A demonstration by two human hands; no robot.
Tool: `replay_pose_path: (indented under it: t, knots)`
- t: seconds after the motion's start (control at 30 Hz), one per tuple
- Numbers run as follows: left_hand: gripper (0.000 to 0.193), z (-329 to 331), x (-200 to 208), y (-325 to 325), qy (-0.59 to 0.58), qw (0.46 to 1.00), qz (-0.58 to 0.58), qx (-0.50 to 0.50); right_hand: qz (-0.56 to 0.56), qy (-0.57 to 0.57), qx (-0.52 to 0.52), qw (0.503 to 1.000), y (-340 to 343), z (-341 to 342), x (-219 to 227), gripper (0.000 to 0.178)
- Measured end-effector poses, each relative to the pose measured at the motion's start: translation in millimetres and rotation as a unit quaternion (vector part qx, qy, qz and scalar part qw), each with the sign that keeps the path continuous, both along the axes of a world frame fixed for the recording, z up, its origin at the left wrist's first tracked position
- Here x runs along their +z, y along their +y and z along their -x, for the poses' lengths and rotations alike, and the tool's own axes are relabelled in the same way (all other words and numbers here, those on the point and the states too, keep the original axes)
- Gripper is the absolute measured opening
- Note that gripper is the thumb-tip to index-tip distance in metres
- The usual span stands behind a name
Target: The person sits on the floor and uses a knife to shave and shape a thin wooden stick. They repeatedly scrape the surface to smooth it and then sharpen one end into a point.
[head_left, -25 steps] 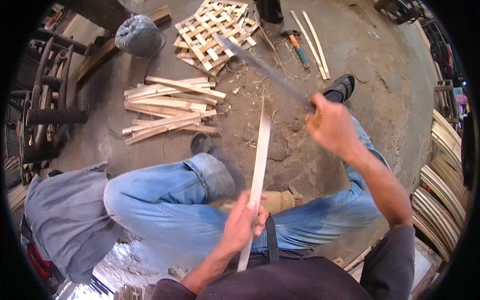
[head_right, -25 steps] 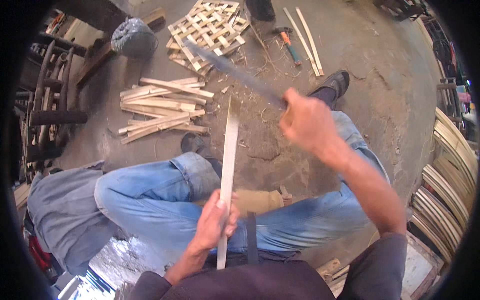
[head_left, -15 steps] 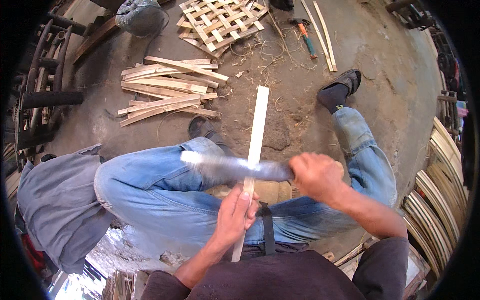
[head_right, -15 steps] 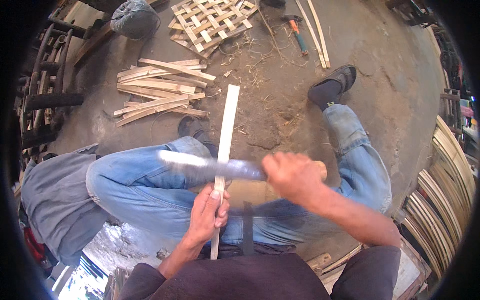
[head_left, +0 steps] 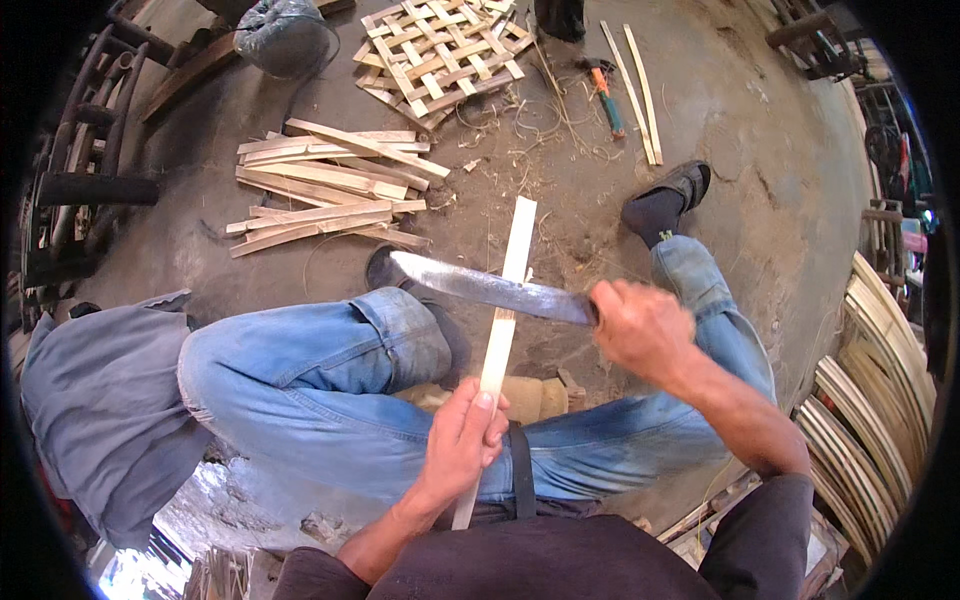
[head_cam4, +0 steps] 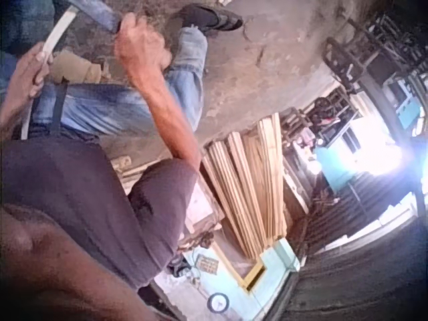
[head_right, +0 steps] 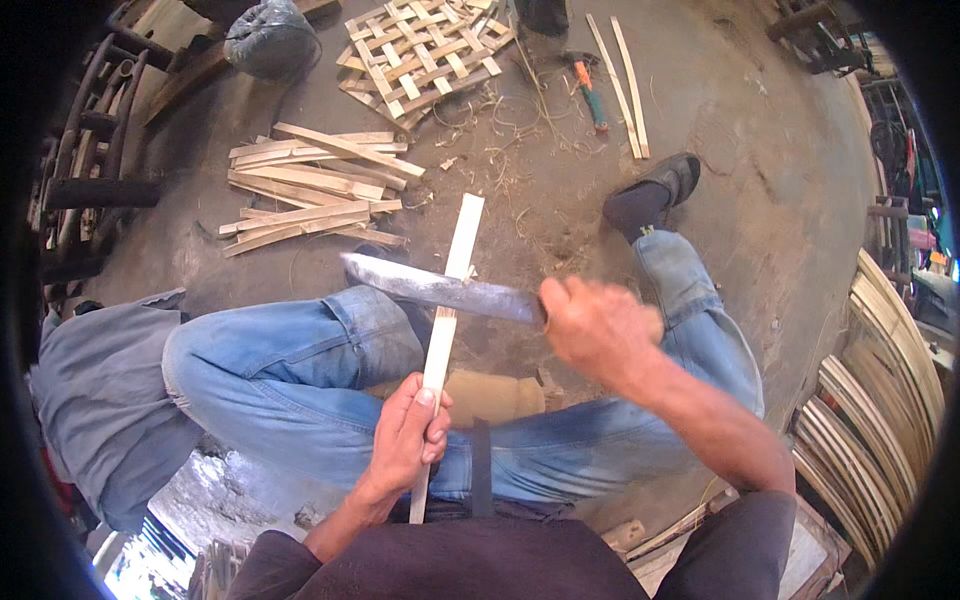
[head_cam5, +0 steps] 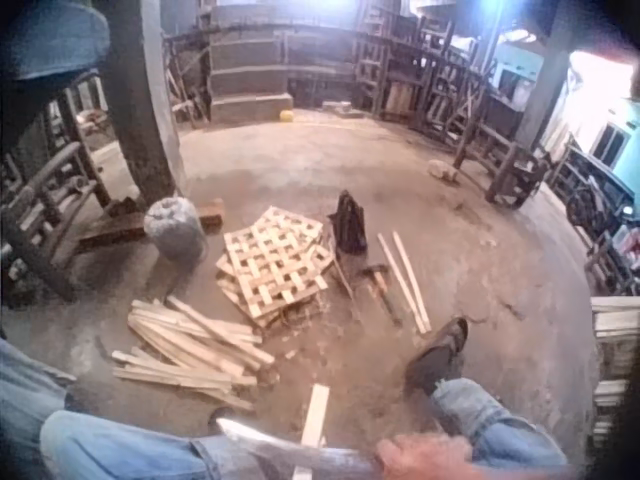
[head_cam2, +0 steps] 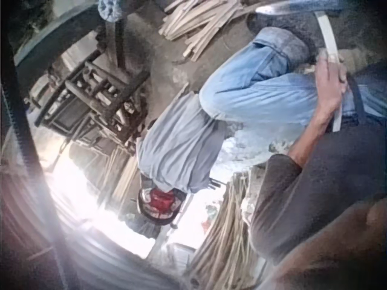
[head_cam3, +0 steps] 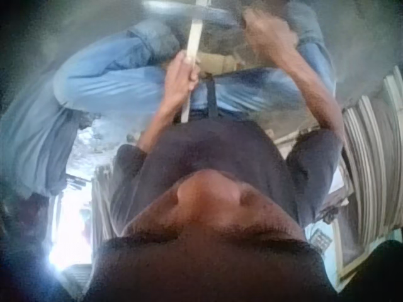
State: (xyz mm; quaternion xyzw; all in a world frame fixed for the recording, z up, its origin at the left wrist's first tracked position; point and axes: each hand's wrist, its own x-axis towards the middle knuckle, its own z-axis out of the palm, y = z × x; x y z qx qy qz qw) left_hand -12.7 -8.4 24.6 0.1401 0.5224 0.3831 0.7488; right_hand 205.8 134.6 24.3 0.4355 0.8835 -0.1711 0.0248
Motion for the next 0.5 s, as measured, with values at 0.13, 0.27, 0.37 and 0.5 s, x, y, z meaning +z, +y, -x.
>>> replay_pose_path:
  t: [0.13, 0.27, 0.37, 0.5]
  knots:
    - [0.027, 0, 5, -4, -0.003, 1.0, 0.016, -0.018, 0.028, -0.044, 0.008, 0.999, -1, -2, 2, 0.01]
    - [0.026, 1, 5, -3, -0.008, 1.0, -0.003, -0.009, 0.011, 0.014, -0.027, 0.999, 14, -7, -2, 0.014]
    - [0.027, 1, 8, -5, -0.007, 1.0, -0.006, -0.011, 0.001, 0.035, -0.023, 0.999, 14, -7, 0, 0.015]
    - [0.028, 2, 7, -7, -0.004, 1.0, -0.012, -0.022, 0.002, 0.052, -0.052, 0.997, 26, -10, -2, 0.012]
